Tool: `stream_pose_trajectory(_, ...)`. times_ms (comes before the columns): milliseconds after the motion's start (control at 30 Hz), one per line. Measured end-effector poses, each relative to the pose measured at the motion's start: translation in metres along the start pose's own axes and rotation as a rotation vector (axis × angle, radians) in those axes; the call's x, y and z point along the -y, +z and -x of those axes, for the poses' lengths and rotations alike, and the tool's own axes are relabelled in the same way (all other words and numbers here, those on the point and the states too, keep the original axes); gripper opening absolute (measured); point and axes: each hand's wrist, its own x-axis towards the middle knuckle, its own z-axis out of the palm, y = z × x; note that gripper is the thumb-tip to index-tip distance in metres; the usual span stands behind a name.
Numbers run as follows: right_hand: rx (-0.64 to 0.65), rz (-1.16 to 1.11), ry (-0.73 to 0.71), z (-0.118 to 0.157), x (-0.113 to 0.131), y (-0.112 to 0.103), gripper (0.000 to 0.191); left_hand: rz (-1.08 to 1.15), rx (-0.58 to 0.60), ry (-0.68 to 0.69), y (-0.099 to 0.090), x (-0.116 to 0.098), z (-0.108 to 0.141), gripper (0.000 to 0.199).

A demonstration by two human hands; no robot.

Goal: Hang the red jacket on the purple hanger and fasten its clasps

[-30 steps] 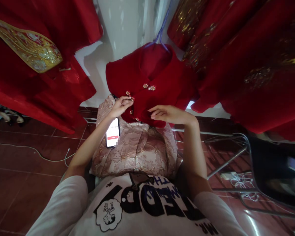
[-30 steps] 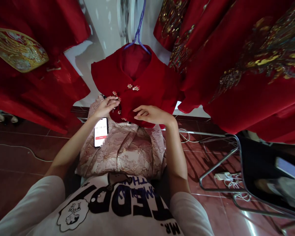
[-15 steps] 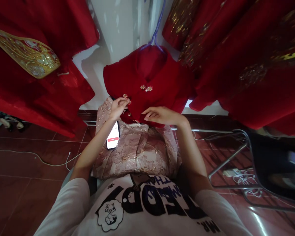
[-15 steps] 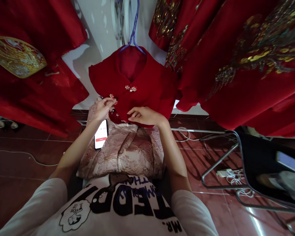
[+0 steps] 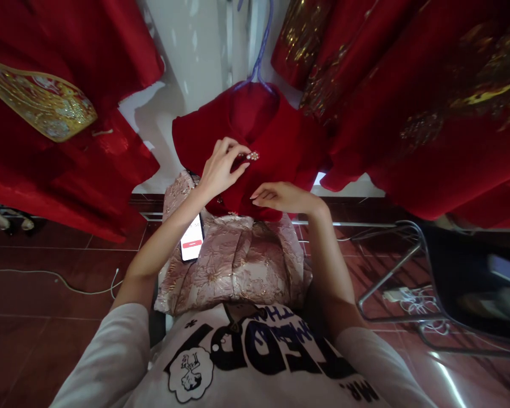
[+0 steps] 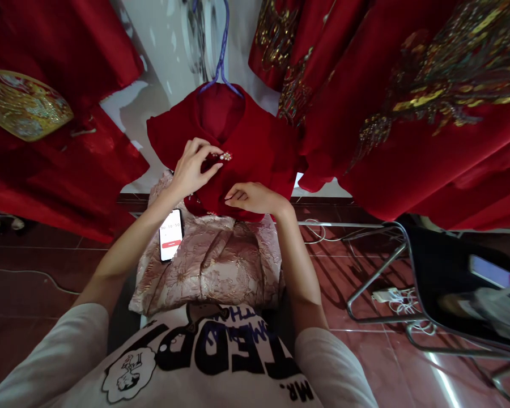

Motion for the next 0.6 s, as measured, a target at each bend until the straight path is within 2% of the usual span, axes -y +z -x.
stream_pose_trajectory(100, 0.038, -0.003, -0.042, -0.003, 0.003, 0.004, 0.031, -0.138, 0.029, 0.116, 0.001, -0.002, -0.014, 0.019)
stream_pose_trajectory(200, 0.074, -0.003, -0.043, -0.007, 0.002, 0.007, 0.034, -0.185, 0.054, 0.198, 0.002, 0.004, -0.024, 0.016)
stream_pose_trajectory(467, 0.038, 0.000, -0.006, -0.007, 0.000, 0.005, 0.030, -0.167, 0.234, 0.360, -0.012, 0.003, -0.039, 0.018)
stream_pose_trajectory(600, 0.023, -0.011, -0.005, -0.005, 0.002, 0.005, 0.025, -0.117, 0.251, 0.410, -0.017, 0.003, -0.042, 0.028)
